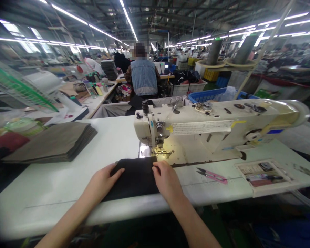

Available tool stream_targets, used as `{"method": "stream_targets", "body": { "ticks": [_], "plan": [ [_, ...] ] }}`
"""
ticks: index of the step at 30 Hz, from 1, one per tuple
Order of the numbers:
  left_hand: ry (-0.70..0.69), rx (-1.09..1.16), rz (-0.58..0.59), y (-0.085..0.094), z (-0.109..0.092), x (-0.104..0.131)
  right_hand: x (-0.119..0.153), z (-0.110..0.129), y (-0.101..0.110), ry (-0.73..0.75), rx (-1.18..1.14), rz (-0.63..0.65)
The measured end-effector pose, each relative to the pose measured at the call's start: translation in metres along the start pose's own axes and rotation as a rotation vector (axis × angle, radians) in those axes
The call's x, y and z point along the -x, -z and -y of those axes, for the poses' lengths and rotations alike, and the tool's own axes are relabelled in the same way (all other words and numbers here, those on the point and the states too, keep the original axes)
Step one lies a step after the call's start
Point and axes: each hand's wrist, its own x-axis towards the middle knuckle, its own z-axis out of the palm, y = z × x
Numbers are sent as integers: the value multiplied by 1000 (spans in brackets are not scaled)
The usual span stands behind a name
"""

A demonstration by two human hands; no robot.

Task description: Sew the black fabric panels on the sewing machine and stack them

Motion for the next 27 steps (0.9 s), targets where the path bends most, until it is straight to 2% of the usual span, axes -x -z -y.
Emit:
{"method": "stream_targets", "body": {
  "ticks": [4,8,13,27],
  "plan": [
    [15,29,-27,1,0,0,2,6,1,22,151,-4],
    [81,124,-126,2,3,-2,7,9,2,160,337,-62],
    [109,144,-119,-1,11,-6,10,3,1,275,355,-84],
    [109,50,-88,-1,5,-6,10,1,1,279,375,-71]
  ]
}}
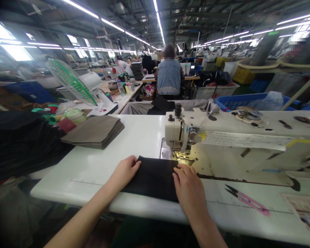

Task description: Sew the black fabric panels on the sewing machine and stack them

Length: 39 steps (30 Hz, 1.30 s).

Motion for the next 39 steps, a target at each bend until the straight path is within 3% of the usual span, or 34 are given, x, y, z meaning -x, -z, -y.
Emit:
{"method": "stream_targets", "body": {
  "ticks": [4,7,10,12,13,15,19,22,26,28,33,39],
  "plan": [
    [21,-80,19,-1,-5,6,1,-1,-2,9,23,-3],
    [-44,-182,-70,0,-2,8,-2,-4,-7,92,-38,-5],
    [-471,-248,-140,5,3,5,-10,-2,-12,215,-141,103],
    [-723,-230,-37,5,0,3,-16,7,-14,199,-148,176],
    [-761,-221,20,2,-3,3,-19,14,-14,165,-133,192],
    [-696,-220,47,-7,-12,8,-21,30,-16,91,-84,189],
    [-586,-254,-102,-34,-19,25,-11,45,-23,39,4,126],
    [-558,-282,-153,-44,-8,31,6,28,-22,39,43,80],
    [-469,-311,-160,-43,-5,31,20,-5,-8,111,32,66],
    [-519,-291,-146,-42,-15,29,21,-14,-2,149,10,64],
    [-833,-206,27,-41,-39,13,7,-12,-2,136,-18,56],
    [-842,-211,107,-31,-32,-7,-5,-7,-8,100,-8,44]
  ]
}}
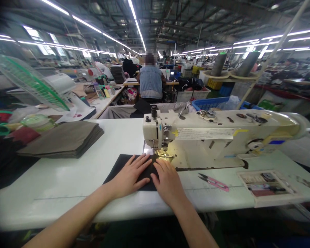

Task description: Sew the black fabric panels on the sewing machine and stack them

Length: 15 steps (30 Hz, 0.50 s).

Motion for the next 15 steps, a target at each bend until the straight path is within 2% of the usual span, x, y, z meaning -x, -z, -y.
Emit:
{"method": "stream_targets", "body": {
  "ticks": [4,15],
  "plan": [
    [-5,7,23,4,5,-3,-2,0,-3,-18,8,-18],
    [-51,7,-23,2,13,-6,-4,1,-4,-35,14,-21]
  ]
}}
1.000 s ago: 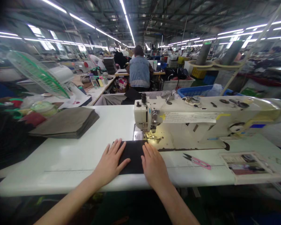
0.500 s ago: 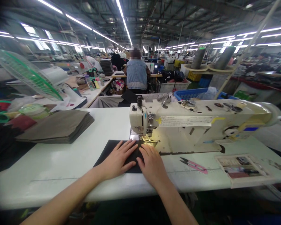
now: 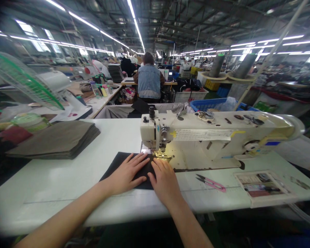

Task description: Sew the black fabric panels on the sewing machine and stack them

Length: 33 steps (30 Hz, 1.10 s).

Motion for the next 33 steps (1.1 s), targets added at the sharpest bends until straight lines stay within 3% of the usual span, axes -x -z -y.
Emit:
{"method": "stream_targets", "body": {
  "ticks": [9,16,19,26,33],
  "plan": [
    [-6,-22,-9,-1,6,-4,-2,3,3,-8,15,14],
    [-205,104,91,9,-26,33,49,4,23,128,-6,39],
    [-185,126,115,11,-32,40,57,4,30,151,-17,63],
    [-163,141,36,7,-6,19,24,-5,23,119,-12,27],
    [-119,143,57,8,21,-10,-11,-13,17,84,40,36]
  ]
}}
